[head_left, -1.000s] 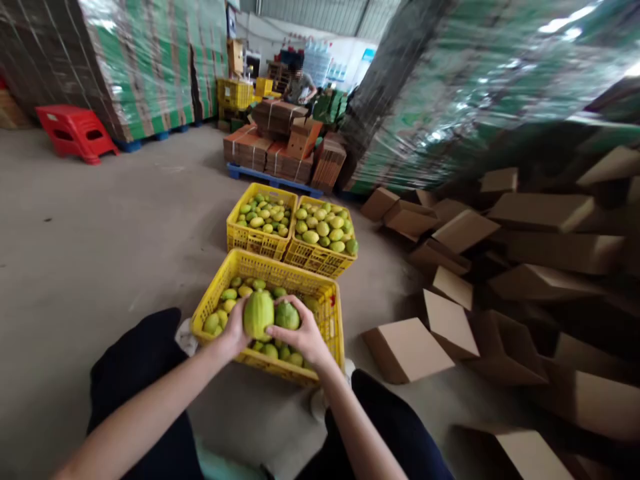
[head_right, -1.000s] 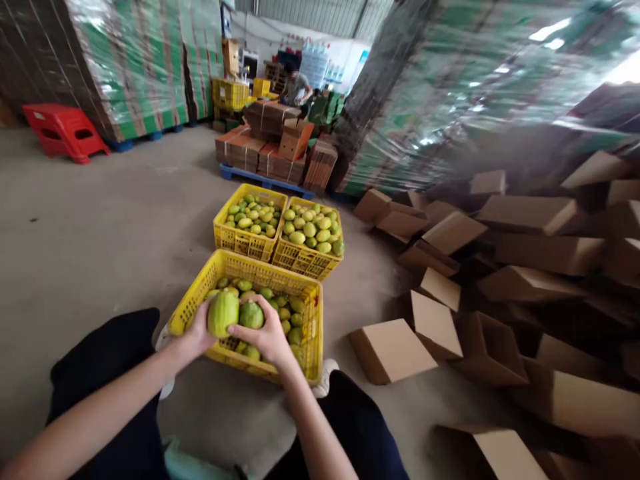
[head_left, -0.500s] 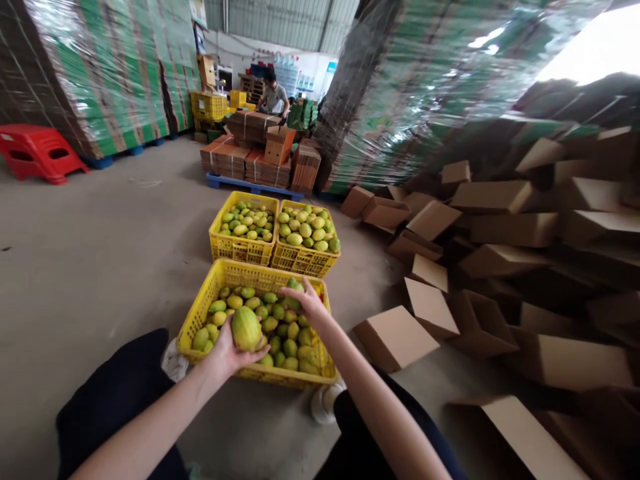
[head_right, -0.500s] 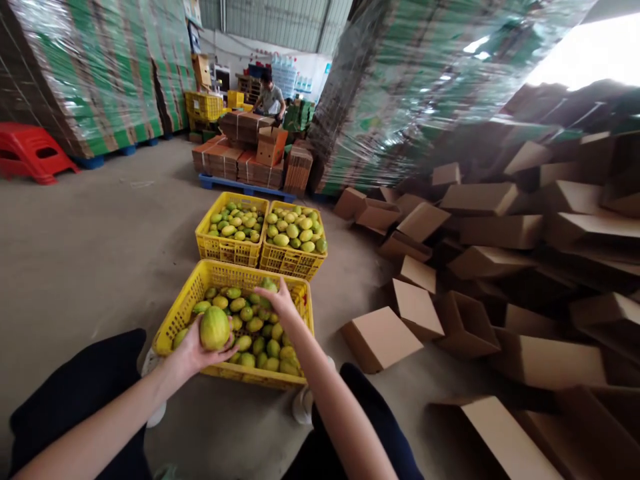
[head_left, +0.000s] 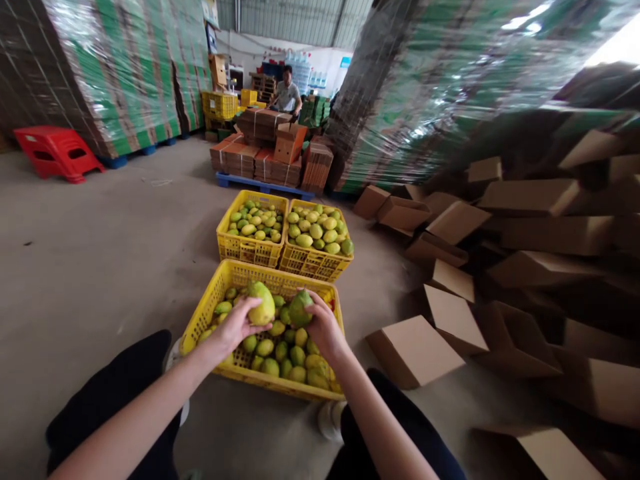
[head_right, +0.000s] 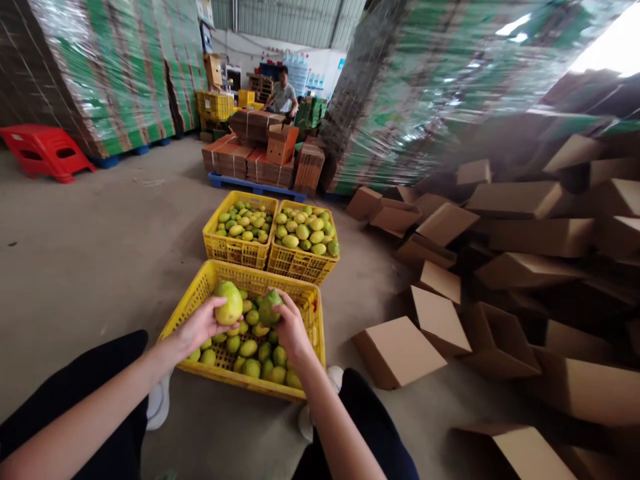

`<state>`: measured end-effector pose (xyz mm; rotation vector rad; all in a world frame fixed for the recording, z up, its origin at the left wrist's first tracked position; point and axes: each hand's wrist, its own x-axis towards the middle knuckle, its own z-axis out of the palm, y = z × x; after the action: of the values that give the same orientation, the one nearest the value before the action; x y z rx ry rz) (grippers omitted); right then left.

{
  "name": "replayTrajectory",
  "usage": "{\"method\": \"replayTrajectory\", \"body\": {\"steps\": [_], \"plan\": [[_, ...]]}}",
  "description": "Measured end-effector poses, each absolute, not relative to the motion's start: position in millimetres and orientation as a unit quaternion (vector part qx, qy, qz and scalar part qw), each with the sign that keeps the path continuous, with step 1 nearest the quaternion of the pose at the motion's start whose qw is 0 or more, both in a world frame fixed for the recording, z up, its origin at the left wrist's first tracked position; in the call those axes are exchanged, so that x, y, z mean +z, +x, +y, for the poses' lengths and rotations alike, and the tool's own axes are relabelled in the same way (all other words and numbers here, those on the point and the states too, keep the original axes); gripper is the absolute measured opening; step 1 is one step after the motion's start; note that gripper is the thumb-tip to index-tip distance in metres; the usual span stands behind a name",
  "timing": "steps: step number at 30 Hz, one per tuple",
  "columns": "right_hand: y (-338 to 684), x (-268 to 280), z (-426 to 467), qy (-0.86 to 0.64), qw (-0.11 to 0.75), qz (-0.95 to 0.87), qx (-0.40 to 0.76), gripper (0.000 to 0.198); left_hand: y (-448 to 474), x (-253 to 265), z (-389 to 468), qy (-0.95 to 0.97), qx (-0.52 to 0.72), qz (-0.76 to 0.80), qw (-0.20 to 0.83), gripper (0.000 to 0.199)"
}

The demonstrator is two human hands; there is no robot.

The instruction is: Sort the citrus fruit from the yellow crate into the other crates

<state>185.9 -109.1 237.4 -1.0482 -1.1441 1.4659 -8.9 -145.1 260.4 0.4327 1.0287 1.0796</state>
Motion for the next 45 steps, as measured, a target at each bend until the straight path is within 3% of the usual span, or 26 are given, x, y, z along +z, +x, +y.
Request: {"method": "replayTrajectory", "body": {"steps": [4,7,10,17,28,32,36,40,45], "plan": [[184.2,239.1,-126.4,-0.436,0.495,-0.608,0.442,0.048,-7.6,260.3,-150.3,0.386,0.517,0.462,0.608,0.056],[186.7,243.5,-135.6,-0.422,0.507,-0.681,0.319,0.042,-9.3,267.4,-149.3,0.467,0.509,0.444,0.571,0.072],[187.4,241.0,-144.2,-0.402,0.541,-0.703,0.228,0.038,-7.9,271.0,-148.2,0.527,0.511,0.428,0.527,0.06],[185.1,239.1,-154.6,-0.358,0.583,-0.721,0.108,0.043,-0.3,268.8,-145.7,0.682,0.534,0.392,0.308,0.04],[185.9,250.1,-148.7,-0.383,0.534,-0.754,0.021,0.037,-2.1,261.1,-141.1,0.634,0.554,0.39,0.373,0.044],[183.6,248.5,-148.5,-0.402,0.546,-0.731,0.069,0.03,-4.3,266.0,-143.0,0.624,0.54,0.406,0.393,0.044],[183.0,253.5,-147.1,-0.435,0.569,-0.628,0.306,0.038,-7.6,270.8,-144.3,0.517,0.519,0.418,0.537,0.064],[186.0,259.7,-142.6,-0.427,0.505,-0.49,0.567,0.032,-10.5,270.6,-140.2,0.31,0.479,0.373,0.732,0.057],[186.5,258.6,-136.0,-0.384,0.461,-0.429,0.675,0.042,-8.0,266.4,-133.8,0.228,0.464,0.36,0.777,0.049]]}}
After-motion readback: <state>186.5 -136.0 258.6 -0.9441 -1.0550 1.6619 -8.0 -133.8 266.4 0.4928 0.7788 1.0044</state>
